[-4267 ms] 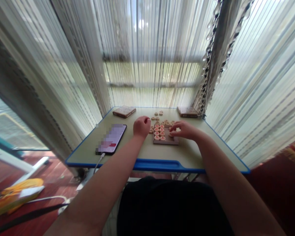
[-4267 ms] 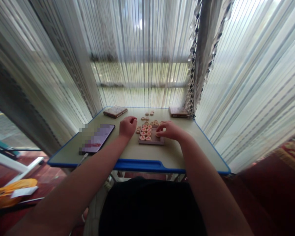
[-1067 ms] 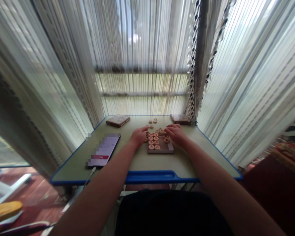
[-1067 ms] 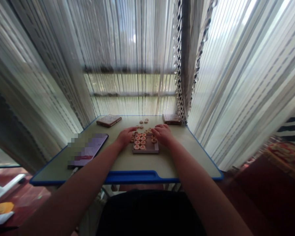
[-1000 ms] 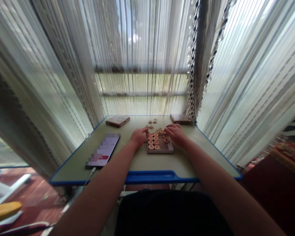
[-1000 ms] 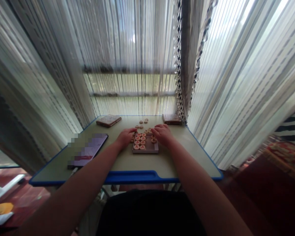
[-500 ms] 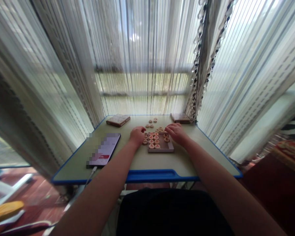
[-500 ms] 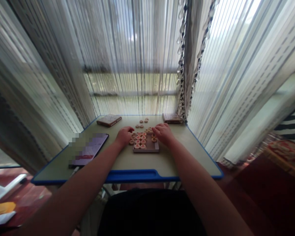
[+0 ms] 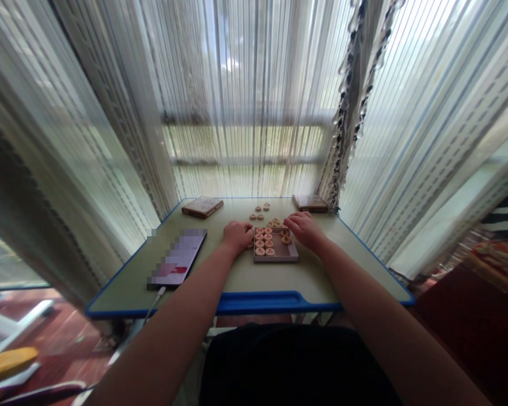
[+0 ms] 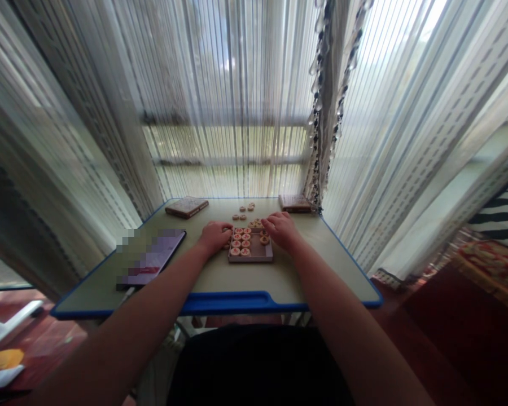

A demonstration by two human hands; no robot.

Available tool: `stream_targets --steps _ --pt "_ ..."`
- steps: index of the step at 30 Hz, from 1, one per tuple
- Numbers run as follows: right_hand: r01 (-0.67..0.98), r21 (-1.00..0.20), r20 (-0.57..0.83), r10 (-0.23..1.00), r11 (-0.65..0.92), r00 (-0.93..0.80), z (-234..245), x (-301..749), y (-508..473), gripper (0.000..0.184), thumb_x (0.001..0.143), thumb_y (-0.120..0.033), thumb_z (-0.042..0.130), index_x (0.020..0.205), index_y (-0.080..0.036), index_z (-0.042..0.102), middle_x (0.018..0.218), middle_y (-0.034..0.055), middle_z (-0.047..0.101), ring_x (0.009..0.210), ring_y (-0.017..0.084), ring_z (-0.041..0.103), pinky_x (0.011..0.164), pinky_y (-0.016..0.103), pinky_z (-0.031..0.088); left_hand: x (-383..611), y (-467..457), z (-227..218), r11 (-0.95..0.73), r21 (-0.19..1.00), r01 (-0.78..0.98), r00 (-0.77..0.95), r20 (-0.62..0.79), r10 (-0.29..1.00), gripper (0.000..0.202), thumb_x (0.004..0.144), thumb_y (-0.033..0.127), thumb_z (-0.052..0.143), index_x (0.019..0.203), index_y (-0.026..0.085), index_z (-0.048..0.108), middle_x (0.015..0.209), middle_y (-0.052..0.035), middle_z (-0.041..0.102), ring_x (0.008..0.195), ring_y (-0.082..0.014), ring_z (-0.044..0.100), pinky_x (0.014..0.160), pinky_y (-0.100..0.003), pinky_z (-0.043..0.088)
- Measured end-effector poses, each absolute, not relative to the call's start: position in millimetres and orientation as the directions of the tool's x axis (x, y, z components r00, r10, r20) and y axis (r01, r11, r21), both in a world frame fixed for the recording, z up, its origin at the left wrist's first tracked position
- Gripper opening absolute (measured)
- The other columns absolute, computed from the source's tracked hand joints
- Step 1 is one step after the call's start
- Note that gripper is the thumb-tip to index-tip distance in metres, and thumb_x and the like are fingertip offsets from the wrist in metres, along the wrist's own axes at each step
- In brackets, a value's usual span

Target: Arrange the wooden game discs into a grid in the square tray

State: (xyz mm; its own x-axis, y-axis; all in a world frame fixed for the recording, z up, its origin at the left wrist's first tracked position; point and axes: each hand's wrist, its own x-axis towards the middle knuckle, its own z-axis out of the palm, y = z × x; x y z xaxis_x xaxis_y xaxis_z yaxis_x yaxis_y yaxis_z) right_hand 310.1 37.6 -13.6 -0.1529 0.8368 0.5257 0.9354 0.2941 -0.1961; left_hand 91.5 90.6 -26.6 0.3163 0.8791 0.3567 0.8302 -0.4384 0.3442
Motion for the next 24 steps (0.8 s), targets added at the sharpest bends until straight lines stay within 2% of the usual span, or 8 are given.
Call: stream_targets --steps 4,11,17,21,24 --pt "0.936 -0.191 0.531 0.833 0.295 -0.154 -14.1 310.3 38.0 0.042 0.089 -0.038 0.030 0.083 -0.017 0.067 0.088 0.0074 0.064 0.086 0.016 0.052 0.082 0.031 0.030 91.5 91.3 -27.1 -0.442 0.336 0.832 0.310 0.379 0.872 0.028 0.070 0.033 0.048 0.084 0.019 0.068 0.086 -0.0091 0.066 0.089 -0.0239 0.056 0.081 -0.033 0.041" --pt "0.937 -0.192 0.543 0.827 0.292 -0.147 -15.1 311.2 38.6 0.040 0.088 -0.037 0.031 0.082 -0.019 0.067 0.088 0.0060 0.064 0.084 0.016 0.051 0.081 0.031 0.031 89.8 93.2 -27.6 -0.423 0.423 0.801 0.265 0.383 0.885 0.024 0.068 0.027 0.052 0.087 0.018 0.063 0.087 -0.0067 0.065 0.087 -0.0201 0.057 0.079 -0.029 0.042" --pt "0.939 -0.180 0.552 0.820 0.294 -0.151 -14.8 311.2 38.5 0.039 0.088 -0.037 0.032 0.082 -0.019 0.066 0.086 0.0050 0.064 0.083 0.016 0.052 0.080 0.030 0.031 88.0 97.1 -29.2 -0.444 0.615 0.652 0.259 0.370 0.892 0.022 0.068 0.024 0.055 0.088 0.016 0.061 0.089 -0.0068 0.065 0.083 -0.0174 0.058 0.076 -0.028 0.044" --pt "0.942 -0.178 0.540 0.828 0.285 -0.148 -14.9 311.2 38.4 0.038 0.088 -0.037 0.034 0.083 -0.019 0.067 0.087 0.0058 0.064 0.083 0.016 0.052 0.080 0.031 0.031 88.2 100.7 -28.6 -0.376 0.799 0.470 0.158 0.342 0.926 0.021 0.067 0.024 0.058 0.086 0.015 0.060 0.086 -0.0070 0.065 0.079 -0.0158 0.060 0.072 -0.027 0.046" --pt "0.941 -0.189 0.538 0.831 0.282 -0.141 -14.0 311.2 37.6 0.037 0.087 -0.038 0.035 0.084 -0.019 0.067 0.087 0.0059 0.064 0.083 0.017 0.052 0.081 0.031 0.031 88.2 102.7 -27.5 -0.355 0.862 0.363 0.087 0.348 0.934 0.021 0.065 0.023 0.060 0.084 0.013 0.060 0.084 -0.0072 0.065 0.077 -0.0156 0.060 0.071 -0.027 0.047"
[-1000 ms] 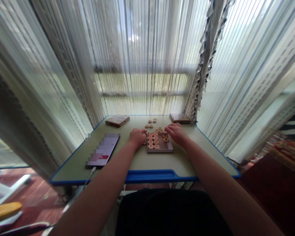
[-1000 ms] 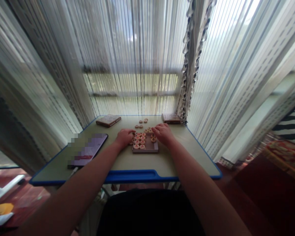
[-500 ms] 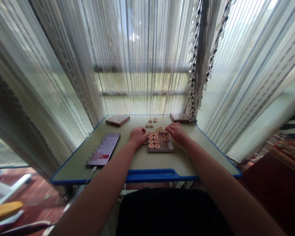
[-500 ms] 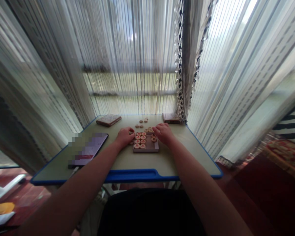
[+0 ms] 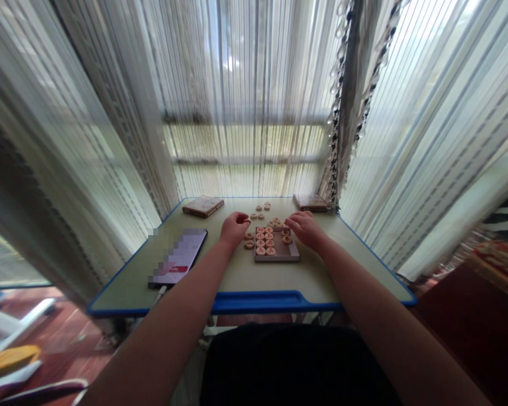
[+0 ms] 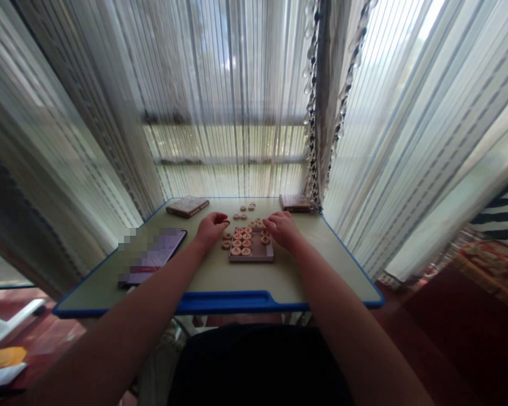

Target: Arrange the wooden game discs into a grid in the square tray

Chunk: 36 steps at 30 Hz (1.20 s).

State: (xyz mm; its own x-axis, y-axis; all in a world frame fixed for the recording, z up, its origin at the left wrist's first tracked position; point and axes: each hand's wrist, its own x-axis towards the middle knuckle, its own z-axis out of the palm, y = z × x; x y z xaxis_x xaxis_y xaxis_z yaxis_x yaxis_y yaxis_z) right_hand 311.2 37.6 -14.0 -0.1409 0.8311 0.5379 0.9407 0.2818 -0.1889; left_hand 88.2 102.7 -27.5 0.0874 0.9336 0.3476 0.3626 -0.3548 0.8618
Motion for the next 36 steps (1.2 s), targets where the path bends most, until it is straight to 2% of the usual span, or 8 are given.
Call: stream_targets --steps 4,8,14,19,25,32,36 --pt "0.937 -0.201 0.549 0.825 0.287 -0.135 -12.9 311.6 36.6 0.037 0.086 -0.039 0.036 0.085 -0.018 0.067 0.087 0.0064 0.064 0.084 0.017 0.051 0.082 0.032 0.031 88.2 104.1 -27.2 -0.355 0.904 0.237 0.044 0.355 0.934 0.026 0.062 0.025 0.063 0.085 0.013 0.060 0.086 -0.0079 0.065 0.079 -0.0163 0.060 0.072 -0.029 0.048" --pt "0.933 -0.207 0.559 0.819 0.293 -0.133 -13.7 311.4 36.9 0.036 0.085 -0.040 0.038 0.082 -0.019 0.067 0.087 0.0057 0.064 0.083 0.017 0.051 0.081 0.032 0.031 89.8 102.1 -26.8 -0.294 0.956 0.016 0.103 0.291 0.951 0.031 0.060 0.026 0.066 0.087 0.012 0.060 0.083 -0.0071 0.066 0.074 -0.0156 0.061 0.071 -0.031 0.050" --pt "0.925 -0.212 0.561 0.815 0.315 -0.149 -14.1 309.7 35.9 0.033 0.083 -0.042 0.042 0.081 -0.019 0.066 0.086 0.0059 0.064 0.083 0.018 0.051 0.081 0.033 0.032 94.3 94.4 -21.6 -0.159 0.972 -0.173 0.160 0.187 0.969 0.019 0.065 0.016 0.062 0.082 0.010 0.058 0.077 -0.0054 0.066 0.074 -0.0135 0.062 0.074 -0.032 0.052" --pt "0.886 -0.235 0.617 0.766 0.400 -0.182 -8.9 306.3 30.1 0.025 0.079 -0.039 0.049 0.082 -0.019 0.065 0.087 0.0057 0.063 0.085 0.019 0.051 0.082 0.033 0.035 94.5 90.9 -17.8 -0.113 0.974 -0.197 0.185 0.150 0.971 0.016 0.067 0.014 0.061 0.081 0.010 0.056 0.075 -0.0047 0.065 0.071 -0.0141 0.063 0.065 -0.030 0.053" --pt "0.843 -0.282 0.690 0.708 0.458 -0.153 -5.9 293.4 26.9 0.020 0.078 -0.032 0.052 0.091 -0.020 0.060 0.088 0.0052 0.061 0.088 0.019 0.051 0.082 0.033 0.039 92.6 88.4 -14.2 -0.141 0.984 -0.111 0.245 0.165 0.955 0.022 0.066 0.024 0.066 0.080 0.010 0.056 0.069 -0.0055 0.064 0.056 -0.0119 0.060 0.045 -0.021 0.047" --pt "0.817 -0.272 0.700 0.688 0.508 -0.194 -6.8 271.0 25.1 0.030 0.075 -0.039 0.056 0.098 -0.021 0.059 0.089 0.0053 0.061 0.088 0.020 0.051 0.080 0.035 0.041 95.2 75.9 -6.5 0.026 0.959 -0.283 0.445 0.107 0.889 0.029 0.064 0.022 0.069 0.087 0.011 0.055 0.080 -0.0066 0.066 0.069 -0.0131 0.063 0.062 -0.024 0.052" --pt "0.800 -0.262 0.727 0.656 0.540 -0.205 -3.7 270.4 22.9 0.027 0.074 -0.039 0.059 0.094 -0.022 0.062 0.086 0.0050 0.061 0.085 0.020 0.052 0.078 0.035 0.043 95.4 69.3 -3.0 0.059 0.976 -0.209 0.561 0.070 0.825 0.034 0.064 0.025 0.070 0.091 0.011 0.057 0.080 -0.0076 0.066 0.069 -0.0141 0.064 0.059 -0.022 0.051"
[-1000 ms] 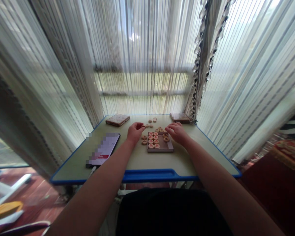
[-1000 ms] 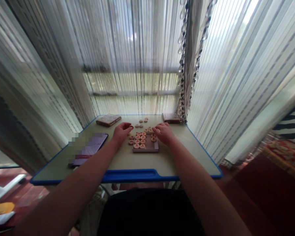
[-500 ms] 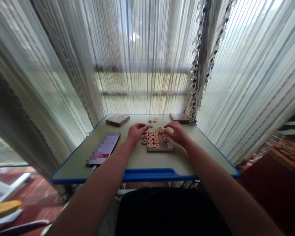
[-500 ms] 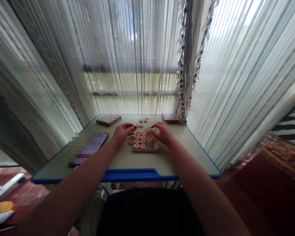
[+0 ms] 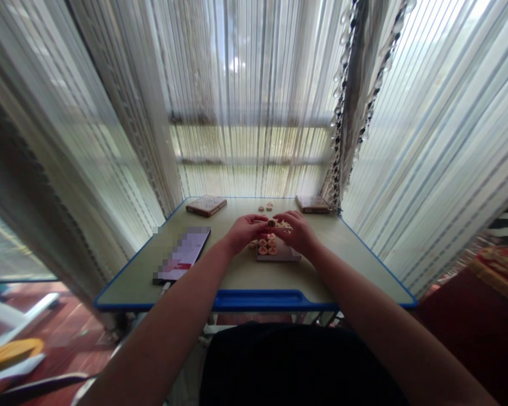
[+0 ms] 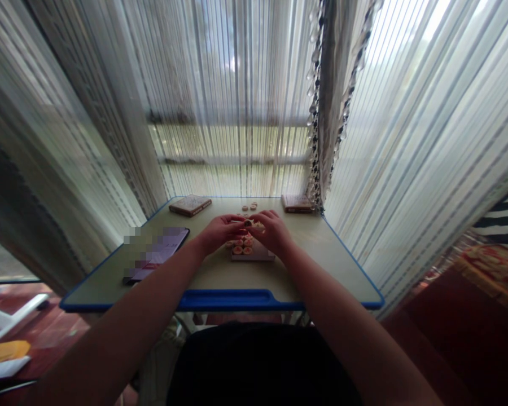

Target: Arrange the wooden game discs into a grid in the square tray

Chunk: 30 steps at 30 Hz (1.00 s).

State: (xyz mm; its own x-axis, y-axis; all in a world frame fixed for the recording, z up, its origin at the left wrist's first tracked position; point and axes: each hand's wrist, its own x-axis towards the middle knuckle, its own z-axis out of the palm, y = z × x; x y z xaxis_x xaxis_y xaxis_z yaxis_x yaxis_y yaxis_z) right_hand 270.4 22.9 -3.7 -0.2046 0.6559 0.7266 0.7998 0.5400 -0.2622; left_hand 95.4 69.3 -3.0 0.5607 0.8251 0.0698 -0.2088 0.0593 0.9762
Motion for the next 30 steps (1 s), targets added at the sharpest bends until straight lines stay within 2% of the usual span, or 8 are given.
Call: stream_targets --steps 6,13,17,21,26,30 --pt "0.763 -0.226 0.762 0.597 0.606 -0.249 -3.5 270.7 22.0 0.018 0.072 -0.034 0.061 0.084 -0.021 0.065 0.080 0.0046 0.061 0.079 0.018 0.053 0.074 0.033 0.044 94.2 66.4 -1.2 0.079 0.991 -0.108 0.597 0.001 0.802 0.038 0.064 0.029 0.070 0.095 0.011 0.058 0.074 -0.0078 0.066 0.060 -0.0133 0.062 0.052 -0.023 0.050" --pt "0.754 -0.288 0.731 0.644 0.590 -0.224 3.8 269.8 16.4 0.017 0.071 -0.033 0.062 0.080 -0.020 0.065 0.076 0.0037 0.062 0.075 0.016 0.054 0.072 0.029 0.043 97.5 61.6 -0.6 0.110 0.985 -0.132 0.613 -0.006 0.790 0.036 0.066 0.031 0.068 0.095 0.013 0.059 0.078 -0.0080 0.066 0.061 -0.0121 0.062 0.047 -0.017 0.047" --pt "0.814 -0.368 0.660 0.743 0.450 -0.112 7.3 286.9 19.0 0.018 0.069 -0.033 0.063 0.077 -0.017 0.066 0.075 0.0041 0.062 0.067 0.013 0.054 0.065 0.026 0.042 94.0 67.9 0.5 0.079 0.984 -0.157 0.483 0.007 0.876 0.038 0.069 0.043 0.061 0.090 0.012 0.058 0.074 -0.0083 0.065 0.049 -0.0102 0.058 0.034 -0.015 0.037" --pt "0.887 -0.347 0.524 0.847 0.305 -0.086 -0.8 304.7 27.0 0.020 0.068 -0.035 0.063 0.076 -0.017 0.067 0.073 0.0037 0.062 0.061 0.012 0.052 0.060 0.024 0.040 88.3 78.3 -1.3 0.025 0.985 -0.171 0.294 0.027 0.956 0.037 0.069 0.046 0.058 0.080 0.011 0.058 0.061 -0.0038 0.060 0.039 -0.0073 0.051 0.031 -0.016 0.032" --pt "0.905 -0.320 0.446 0.887 0.281 -0.118 -12.3 307.8 32.9 0.019 0.068 -0.033 0.062 0.079 -0.019 0.068 0.077 0.0034 0.062 0.062 0.012 0.051 0.060 0.024 0.039 84.4 83.7 -3.5 0.023 0.966 -0.256 0.209 0.033 0.977 0.034 0.067 0.045 0.058 0.075 0.012 0.056 0.048 0.0046 0.047 0.028 -0.0008 0.029 0.028 -0.015 0.014" --pt "0.901 -0.332 0.448 0.887 0.279 -0.109 -13.5 305.9 33.4 0.019 0.069 -0.034 0.061 0.079 -0.019 0.068 0.078 0.0038 0.060 0.067 0.013 0.053 0.065 0.024 0.040 83.5 85.2 -4.7 0.038 0.954 -0.299 0.196 0.023 0.980 0.034 0.064 0.045 0.059 0.074 0.012 0.056 0.045 0.0065 0.042 0.029 -0.0007 0.026 0.029 -0.016 0.012"
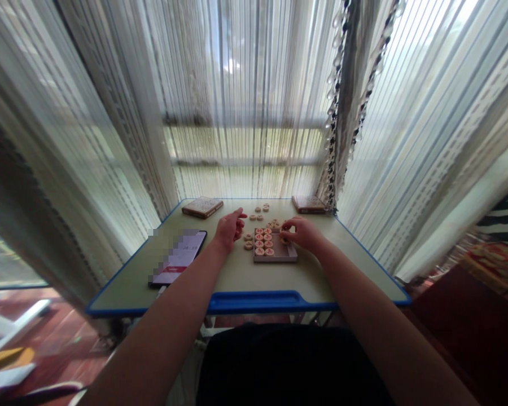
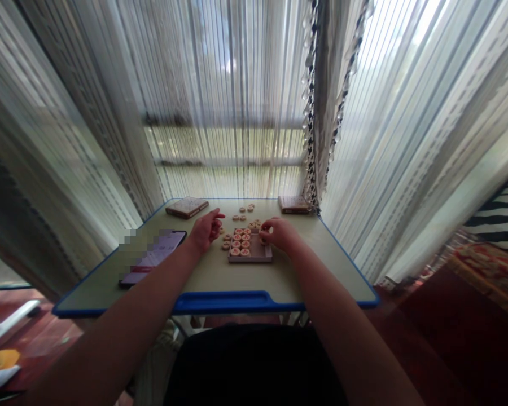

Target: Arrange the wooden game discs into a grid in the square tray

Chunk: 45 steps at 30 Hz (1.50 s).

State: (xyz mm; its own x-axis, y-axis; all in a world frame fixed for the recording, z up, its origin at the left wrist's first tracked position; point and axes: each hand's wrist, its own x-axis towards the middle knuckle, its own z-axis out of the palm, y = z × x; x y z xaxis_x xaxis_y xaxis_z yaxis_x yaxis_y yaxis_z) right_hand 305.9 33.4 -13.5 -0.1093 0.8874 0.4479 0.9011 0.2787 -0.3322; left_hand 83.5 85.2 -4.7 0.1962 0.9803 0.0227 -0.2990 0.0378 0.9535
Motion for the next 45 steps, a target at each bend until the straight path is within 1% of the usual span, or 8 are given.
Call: stream_targets --steps 3,9,15,24,27,33,45 --pt "0.903 -0.342 0.441 0.893 0.260 -0.090 -13.4 306.7 34.0 0.019 0.069 -0.034 0.062 0.079 -0.019 0.068 0.078 0.0044 0.059 0.070 0.014 0.054 0.068 0.024 0.040 83.4 86.7 -5.5 0.044 0.948 -0.314 0.192 0.018 0.981 0.032 0.064 0.044 0.060 0.073 0.013 0.056 0.045 0.0071 0.040 0.029 -0.0008 0.026 0.030 -0.016 0.012" --pt "0.895 -0.357 0.432 0.897 0.266 -0.094 -16.5 308.5 36.1 0.019 0.069 -0.034 0.063 0.080 -0.020 0.069 0.079 0.0040 0.058 0.069 0.013 0.054 0.068 0.024 0.041 83.6 88.3 -6.6 0.043 0.947 -0.318 0.187 0.018 0.982 0.031 0.063 0.042 0.060 0.072 0.013 0.055 0.045 0.0075 0.039 0.030 -0.0009 0.025 0.030 -0.016 0.011" --pt "0.898 -0.359 0.425 0.901 0.254 -0.085 -17.1 308.6 36.8 0.018 0.067 -0.031 0.064 0.079 -0.019 0.069 0.080 0.0043 0.059 0.071 0.013 0.054 0.070 0.024 0.041 83.2 86.5 -4.9 0.045 0.955 -0.293 0.172 0.006 0.985 0.030 0.063 0.042 0.059 0.071 0.013 0.055 0.043 0.0076 0.038 0.029 -0.0012 0.025 0.030 -0.016 0.012" --pt "0.908 -0.344 0.405 0.910 0.238 -0.085 -13.5 307.1 34.7 0.019 0.068 -0.033 0.064 0.079 -0.019 0.069 0.080 0.0048 0.060 0.074 0.015 0.055 0.070 0.025 0.041 82.8 86.9 -4.4 0.060 0.965 -0.254 0.152 -0.021 0.988 0.031 0.064 0.043 0.057 0.072 0.013 0.055 0.044 0.0071 0.040 0.030 -0.0018 0.027 0.030 -0.016 0.015" --pt "0.912 -0.341 0.399 0.913 0.229 -0.081 -12.2 306.5 35.0 0.019 0.067 -0.033 0.064 0.078 -0.018 0.069 0.078 0.0050 0.061 0.073 0.015 0.055 0.069 0.025 0.040 83.6 87.4 -4.8 0.031 0.974 -0.225 0.121 -0.004 0.993 0.030 0.063 0.042 0.057 0.069 0.013 0.055 0.043 0.0071 0.040 0.029 -0.0018 0.027 0.030 -0.016 0.015" --pt "0.916 -0.334 0.388 0.918 0.221 -0.080 -10.4 306.5 34.6 0.019 0.067 -0.034 0.064 0.077 -0.018 0.069 0.078 0.0049 0.061 0.071 0.015 0.055 0.067 0.025 0.040 84.0 89.6 -6.0 -0.061 0.984 -0.166 0.001 0.062 0.998 0.027 0.062 0.040 0.057 0.063 0.013 0.054 0.040 0.0069 0.040 0.029 -0.0021 0.028 0.029 -0.015 0.015" --pt "0.911 -0.348 0.380 0.922 0.221 -0.078 -11.8 308.5 35.7 0.023 0.067 -0.036 0.064 0.080 -0.018 0.069 0.079 0.0043 0.063 0.066 0.013 0.054 0.064 0.024 0.040 82.7 89.5 -6.2 -0.065 0.972 -0.226 0.034 0.075 0.997 0.023 0.061 0.036 0.056 0.062 0.013 0.053 0.040 0.0071 0.038 0.029 -0.0020 0.026 0.030 -0.016 0.014"
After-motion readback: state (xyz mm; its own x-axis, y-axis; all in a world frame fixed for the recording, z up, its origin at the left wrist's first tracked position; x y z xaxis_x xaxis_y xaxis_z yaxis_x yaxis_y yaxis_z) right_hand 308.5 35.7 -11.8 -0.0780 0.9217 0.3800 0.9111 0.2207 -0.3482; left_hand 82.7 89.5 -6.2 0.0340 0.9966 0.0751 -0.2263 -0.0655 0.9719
